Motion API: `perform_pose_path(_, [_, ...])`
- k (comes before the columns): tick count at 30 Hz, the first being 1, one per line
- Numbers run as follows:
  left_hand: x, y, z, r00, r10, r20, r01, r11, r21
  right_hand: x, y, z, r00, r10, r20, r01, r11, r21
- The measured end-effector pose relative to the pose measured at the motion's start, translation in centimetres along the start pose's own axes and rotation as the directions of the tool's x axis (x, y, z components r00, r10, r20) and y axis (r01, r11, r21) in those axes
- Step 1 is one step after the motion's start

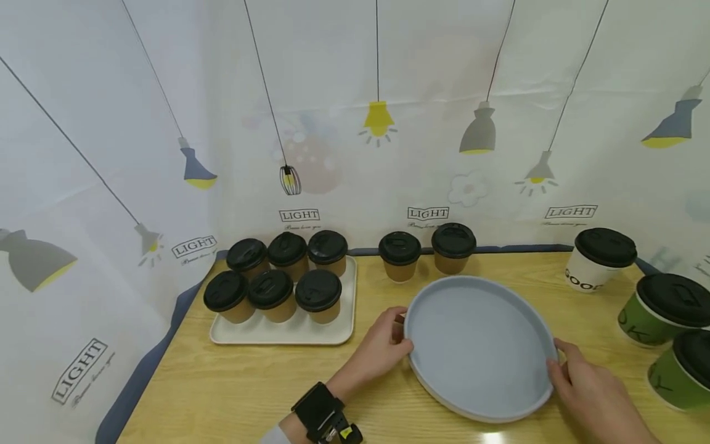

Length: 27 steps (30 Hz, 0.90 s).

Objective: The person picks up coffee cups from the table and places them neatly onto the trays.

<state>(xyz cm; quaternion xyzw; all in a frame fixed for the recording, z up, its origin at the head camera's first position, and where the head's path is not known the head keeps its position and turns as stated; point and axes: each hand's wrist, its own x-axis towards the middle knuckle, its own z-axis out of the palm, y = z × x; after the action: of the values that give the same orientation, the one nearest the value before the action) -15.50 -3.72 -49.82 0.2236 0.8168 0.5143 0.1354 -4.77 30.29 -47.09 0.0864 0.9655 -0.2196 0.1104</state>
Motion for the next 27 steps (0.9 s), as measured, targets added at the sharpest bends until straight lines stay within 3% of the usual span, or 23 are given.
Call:
perform_pose_path(12, [-0.7,0.5,-0.1,1.0,0.004,0.001,-0.004,1.0,0.005,0.5,0.4,-0.1,0.999,-0.038,-0.026,0.038,0.999,0.017])
perform_pose_path(16, [-0.7,0.3,-0.3,0.999,-0.033,0.0,0.033,0.999,0.023,0.7,0.6,-0.2,0.999,-0.029,-0.019,0.03,0.999,0.031])
perform_pose_path(18, [-0.3,0.3,-0.6,0.998,-0.048,-0.04,0.049,0.998,0.029,0.8,0.7,-0.3,0.999,-0.034,-0.024,0.035,0.999,0.036])
perform_pose_path(21, [0.9,0.4,-0.9,0.988,-0.048,-0.149,0.05,0.999,0.007,0.8,0.8,-0.4,0.998,-0.048,-0.044,0.049,0.998,0.03])
perform_pose_path(27, [4.0,0.9,-1.1,0.942,-0.042,-0.332,0.042,0.999,-0.008,0.8,0.6,-0.4,0.996,-0.069,-0.064,0.071,0.997,0.03])
